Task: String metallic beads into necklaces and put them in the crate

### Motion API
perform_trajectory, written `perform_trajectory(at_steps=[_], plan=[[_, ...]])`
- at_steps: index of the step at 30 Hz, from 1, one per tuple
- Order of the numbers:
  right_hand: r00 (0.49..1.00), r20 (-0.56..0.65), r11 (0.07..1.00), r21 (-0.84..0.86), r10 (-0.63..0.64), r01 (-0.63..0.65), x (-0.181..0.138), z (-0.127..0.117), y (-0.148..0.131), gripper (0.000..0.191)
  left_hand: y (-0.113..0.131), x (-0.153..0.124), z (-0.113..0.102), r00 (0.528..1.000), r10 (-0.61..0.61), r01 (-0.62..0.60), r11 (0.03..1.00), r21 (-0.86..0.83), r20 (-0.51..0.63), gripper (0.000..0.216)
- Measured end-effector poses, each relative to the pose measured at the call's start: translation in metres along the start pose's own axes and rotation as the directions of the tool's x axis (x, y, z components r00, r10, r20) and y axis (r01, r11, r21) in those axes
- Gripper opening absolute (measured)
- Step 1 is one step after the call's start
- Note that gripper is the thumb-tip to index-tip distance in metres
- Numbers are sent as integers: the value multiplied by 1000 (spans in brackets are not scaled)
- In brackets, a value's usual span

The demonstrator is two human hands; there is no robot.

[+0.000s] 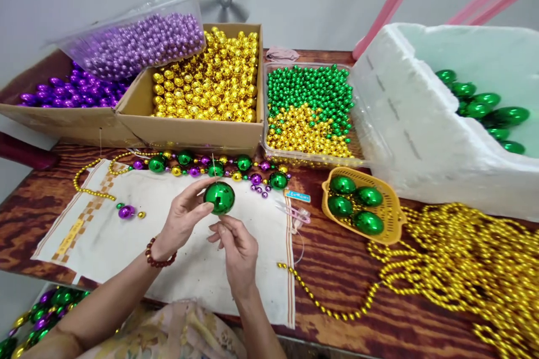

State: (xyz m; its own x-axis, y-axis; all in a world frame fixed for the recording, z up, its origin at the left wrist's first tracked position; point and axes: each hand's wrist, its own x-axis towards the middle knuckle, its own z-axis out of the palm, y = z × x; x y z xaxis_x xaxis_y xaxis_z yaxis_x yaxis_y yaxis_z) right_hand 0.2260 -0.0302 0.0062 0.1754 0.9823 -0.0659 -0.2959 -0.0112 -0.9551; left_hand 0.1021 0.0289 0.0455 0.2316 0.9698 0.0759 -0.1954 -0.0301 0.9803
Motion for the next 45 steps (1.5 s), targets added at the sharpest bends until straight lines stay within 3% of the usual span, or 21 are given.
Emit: perform_trajectory(at_steps=[4,10,13,16,19,24,27,30,32,35,38,41,43,45], plan=[[990,-97,994,36,106,-102,-1,-9,13,18,-7,-1,6,995,-74,66,993,101,73,51],[964,-219,989,8,148,-151,-12,-41,32,22,-27,-2,-2,959,-69,-45,920,389,274,52],[948,-277,985,-27,156,-170,-24,-59,39,22,-38,5,-17,974,-112,6,882,472,195,34],[933,-324,986,-6,157,-168,-33,-71,43,24,-41,25,-16,991,-50,-25,849,528,128,26],[925,-352,989,9,143,-149,-37,-75,45,25,-36,59,13,969,74,-196,809,555,235,22],[931,-357,995,-32,76,-93,-40,-79,47,27,-27,134,75,866,256,-475,693,543,430,19],[935,-349,996,-23,68,-82,-42,-82,47,27,-26,177,98,858,210,-503,522,689,468,22],[939,-338,998,-3,57,-61,-43,-84,45,26,-24,201,110,862,120,-501,357,789,493,21],[941,-334,999,0,44,-46,-43,-86,44,26,-24,200,111,836,151,-546,312,777,527,18],[933,-358,999,14,48,-46,-45,-89,44,25,-35,174,100,781,217,-624,314,716,585,24],[922,-382,997,41,70,-58,-47,-92,46,24,-64,137,76,742,85,-655,304,691,665,26],[926,-370,997,45,78,-66,-46,-92,46,23,-96,111,57,680,-87,-709,171,684,728,22],[930,-361,997,35,76,-68,-46,-91,45,22,-110,104,53,674,-133,-719,104,687,726,19],[929,-364,998,17,67,-65,-46,-90,45,22,-116,103,54,689,-144,-704,105,703,711,18]])
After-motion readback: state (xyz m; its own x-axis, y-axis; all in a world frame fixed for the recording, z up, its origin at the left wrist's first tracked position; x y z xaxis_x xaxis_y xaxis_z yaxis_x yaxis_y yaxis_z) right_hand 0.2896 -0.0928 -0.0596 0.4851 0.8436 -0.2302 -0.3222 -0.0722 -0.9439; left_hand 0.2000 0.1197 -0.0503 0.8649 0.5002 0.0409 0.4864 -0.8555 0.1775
